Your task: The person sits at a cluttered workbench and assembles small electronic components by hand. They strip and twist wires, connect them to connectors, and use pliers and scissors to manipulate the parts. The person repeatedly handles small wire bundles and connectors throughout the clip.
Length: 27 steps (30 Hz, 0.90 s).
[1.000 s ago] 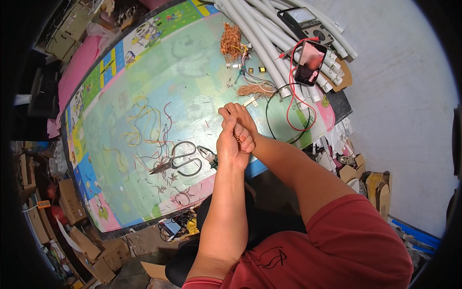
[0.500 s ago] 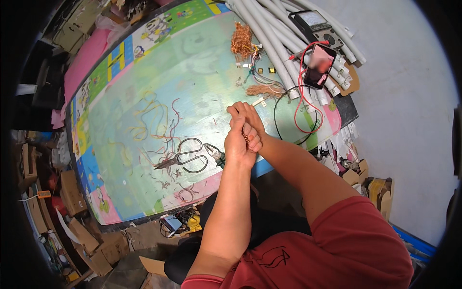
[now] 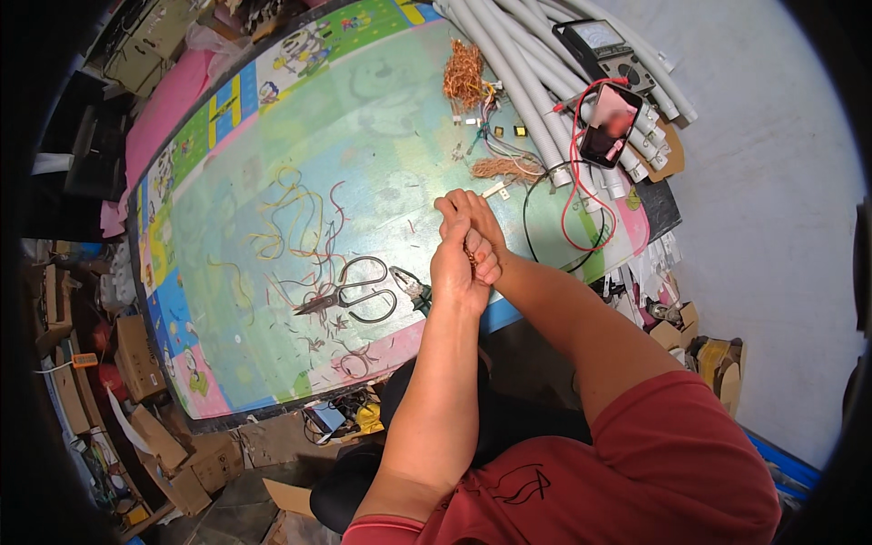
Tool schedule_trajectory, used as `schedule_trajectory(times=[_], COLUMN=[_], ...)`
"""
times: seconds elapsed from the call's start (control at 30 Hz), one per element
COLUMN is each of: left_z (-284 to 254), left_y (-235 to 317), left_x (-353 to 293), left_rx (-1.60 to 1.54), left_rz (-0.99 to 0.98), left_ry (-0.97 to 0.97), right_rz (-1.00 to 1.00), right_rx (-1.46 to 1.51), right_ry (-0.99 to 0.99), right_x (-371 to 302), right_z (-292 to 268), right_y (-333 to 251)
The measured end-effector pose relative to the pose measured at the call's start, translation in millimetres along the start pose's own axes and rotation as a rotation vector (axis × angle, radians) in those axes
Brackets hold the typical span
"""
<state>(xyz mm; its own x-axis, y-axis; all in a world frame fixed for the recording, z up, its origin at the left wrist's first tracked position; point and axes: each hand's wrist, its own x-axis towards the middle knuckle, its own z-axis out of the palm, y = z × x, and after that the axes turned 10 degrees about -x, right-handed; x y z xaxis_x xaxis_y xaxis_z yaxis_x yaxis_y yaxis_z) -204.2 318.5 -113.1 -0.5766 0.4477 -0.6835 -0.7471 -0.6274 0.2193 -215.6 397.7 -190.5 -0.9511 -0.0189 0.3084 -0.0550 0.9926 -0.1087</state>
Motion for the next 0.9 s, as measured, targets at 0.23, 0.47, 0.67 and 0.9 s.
schedule_trajectory(times=[0.23,0.47,0.67,0.9], left_z=[-3.3,3.7,5.3,1.7], left_y=[-0.9,0.2,-3.3,-8.6], left_x=[2.9,-5.1,-2.9,0.4], left_rx=[-0.026,0.054,0.043,0.095], left_rz=[0.001,-0.002,0.052,0.061], left_ry=[-0.021,0.012,0.032,-0.034], right_rz=[0.002,0.009,0.009,0.032], right_rx=[0.009,0.14,0.125,0.077], right_ry=[0.023,0.115,0.059,0.014], right_x=[-0.8,-2.2,0.0,-2.2], right_z=[2.1,2.0,4.9,18.0], right_y=[0.4,0.6,2.0,8.4])
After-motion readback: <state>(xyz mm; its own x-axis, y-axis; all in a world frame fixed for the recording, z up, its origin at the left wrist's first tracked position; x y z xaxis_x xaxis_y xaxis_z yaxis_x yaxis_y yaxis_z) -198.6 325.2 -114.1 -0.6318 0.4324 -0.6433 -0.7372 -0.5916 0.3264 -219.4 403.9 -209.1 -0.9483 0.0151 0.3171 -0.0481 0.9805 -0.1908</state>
